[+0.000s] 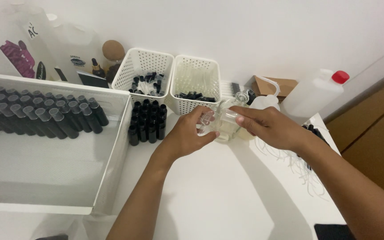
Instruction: Assemble and fill small perfume spray bottles by attaching nozzles and caps
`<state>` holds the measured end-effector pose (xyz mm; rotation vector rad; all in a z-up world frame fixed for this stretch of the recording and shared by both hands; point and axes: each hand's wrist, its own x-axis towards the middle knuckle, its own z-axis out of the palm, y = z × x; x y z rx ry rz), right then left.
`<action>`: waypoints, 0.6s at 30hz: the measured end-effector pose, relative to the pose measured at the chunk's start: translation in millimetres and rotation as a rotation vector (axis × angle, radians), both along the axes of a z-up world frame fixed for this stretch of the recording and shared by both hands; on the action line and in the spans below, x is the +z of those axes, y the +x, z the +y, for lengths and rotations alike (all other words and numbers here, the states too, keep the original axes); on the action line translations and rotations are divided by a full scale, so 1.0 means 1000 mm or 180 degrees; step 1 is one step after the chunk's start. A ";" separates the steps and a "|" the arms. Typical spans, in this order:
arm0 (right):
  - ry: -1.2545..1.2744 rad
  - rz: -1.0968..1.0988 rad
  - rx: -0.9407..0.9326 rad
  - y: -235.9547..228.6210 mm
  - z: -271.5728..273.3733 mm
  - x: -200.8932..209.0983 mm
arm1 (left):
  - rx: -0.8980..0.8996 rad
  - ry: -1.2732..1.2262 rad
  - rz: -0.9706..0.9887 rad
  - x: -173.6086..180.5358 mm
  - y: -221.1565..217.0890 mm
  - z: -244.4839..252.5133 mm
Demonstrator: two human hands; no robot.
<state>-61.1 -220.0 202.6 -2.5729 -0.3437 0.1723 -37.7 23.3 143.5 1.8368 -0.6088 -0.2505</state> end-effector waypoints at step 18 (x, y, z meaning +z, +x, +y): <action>-0.0071 -0.0037 -0.0040 0.007 0.001 0.004 | 0.0120 -0.0076 0.0040 -0.002 0.004 0.007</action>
